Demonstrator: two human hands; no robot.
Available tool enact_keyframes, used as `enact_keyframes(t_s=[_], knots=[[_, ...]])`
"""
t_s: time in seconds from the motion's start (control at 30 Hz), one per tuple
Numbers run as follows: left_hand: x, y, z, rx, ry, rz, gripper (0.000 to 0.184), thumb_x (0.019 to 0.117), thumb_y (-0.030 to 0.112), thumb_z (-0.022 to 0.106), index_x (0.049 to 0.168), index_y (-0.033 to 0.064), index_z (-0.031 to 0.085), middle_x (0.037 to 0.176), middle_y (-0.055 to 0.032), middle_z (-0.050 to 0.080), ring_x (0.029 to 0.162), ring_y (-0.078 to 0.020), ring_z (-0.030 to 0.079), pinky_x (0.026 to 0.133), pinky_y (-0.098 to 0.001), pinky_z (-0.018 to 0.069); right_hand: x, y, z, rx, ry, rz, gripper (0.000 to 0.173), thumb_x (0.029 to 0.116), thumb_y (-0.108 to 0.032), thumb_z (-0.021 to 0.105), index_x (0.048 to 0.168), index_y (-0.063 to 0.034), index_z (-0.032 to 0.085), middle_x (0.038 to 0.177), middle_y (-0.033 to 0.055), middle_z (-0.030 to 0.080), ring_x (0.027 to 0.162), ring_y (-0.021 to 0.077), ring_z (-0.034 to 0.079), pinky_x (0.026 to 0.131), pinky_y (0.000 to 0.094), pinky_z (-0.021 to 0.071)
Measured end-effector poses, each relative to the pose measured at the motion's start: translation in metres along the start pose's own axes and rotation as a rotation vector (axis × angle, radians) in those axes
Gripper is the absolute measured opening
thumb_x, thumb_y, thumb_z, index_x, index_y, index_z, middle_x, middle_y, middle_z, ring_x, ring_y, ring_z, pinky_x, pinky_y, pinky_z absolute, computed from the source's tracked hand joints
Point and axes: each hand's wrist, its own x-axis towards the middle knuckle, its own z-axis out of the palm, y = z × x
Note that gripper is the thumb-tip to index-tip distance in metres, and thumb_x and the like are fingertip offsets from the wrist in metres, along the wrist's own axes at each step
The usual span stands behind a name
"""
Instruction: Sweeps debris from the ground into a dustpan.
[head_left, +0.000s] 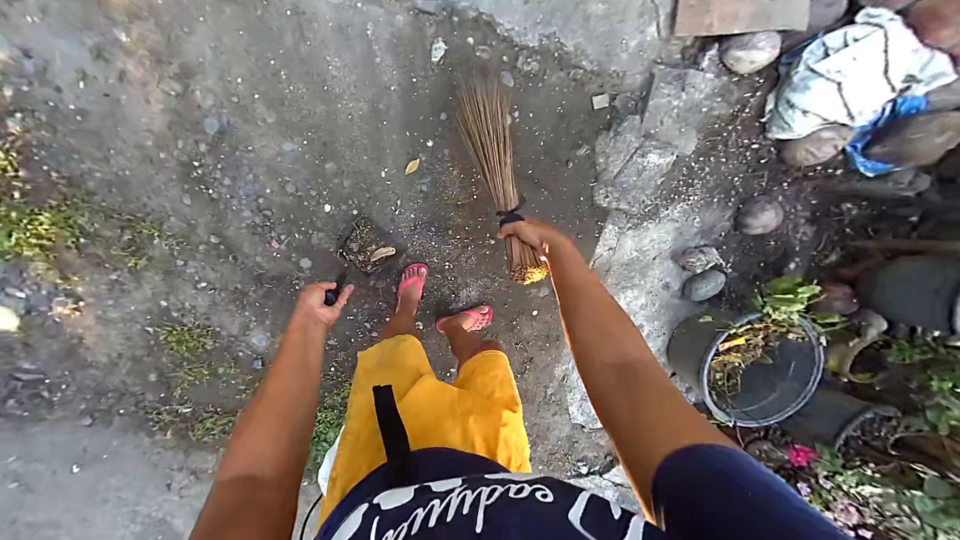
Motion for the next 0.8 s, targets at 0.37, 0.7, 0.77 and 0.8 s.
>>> enact_keyframes(t_s=[0.37,0.7,0.77,0.8], knots=[[0.034,0.045,0.003,0.112,-0.024,-0.024,0.051,0.0952,-0.001,0.053,0.144,0.0028,0.039,0.134,-0.0206,0.05,0.11,-0.0294,0.061,0.086,-0.0396,0.0584,-0.144,0.088,0.029,0.049,-0.508,0.203,0.04,0.0934,-0.022,0.062,0.129,-0.0074,0.05,0.082,0.0092,0.064,0.067,0.0212,0.067,0.063,0.0394,0.0605],[0.018,0.06,-0.007,0.312,-0.074,-0.044,0.047,0.0973,0.0,0.053,0.143,0.0038,0.041,0.135,-0.0204,0.052,0.111,-0.029,0.064,0.087,-0.0379,0.0598,-0.105,0.123,0.118,0.449,-0.218,0.243,0.029,0.1076,-0.024,0.044,0.123,-0.0018,0.055,0.089,0.0079,0.064,0.074,0.0151,0.063,0.072,0.0338,0.0563],[0.023,0.057,0.003,0.484,-0.08,-0.026,0.046,0.0973,-0.001,0.052,0.142,0.0031,0.042,0.13,-0.0182,0.052,0.107,-0.0258,0.062,0.086,-0.036,0.0582,-0.104,0.121,0.145,0.375,-0.435,0.264,0.026,0.105,-0.025,0.048,0.119,-0.0048,0.056,0.088,0.0055,0.063,0.073,0.0135,0.062,0.07,0.0331,0.0561],[0.027,0.055,0.008,0.585,-0.084,-0.019,0.044,0.0971,-0.001,0.053,0.14,0.003,0.044,0.126,-0.0169,0.052,0.103,-0.0239,0.062,0.084,-0.0344,0.0577,-0.111,0.125,0.152,0.36,-0.519,0.288,0.025,0.1042,-0.027,0.05,0.116,-0.0062,0.056,0.084,0.0051,0.062,0.07,0.0139,0.062,0.067,0.0333,0.0568]])
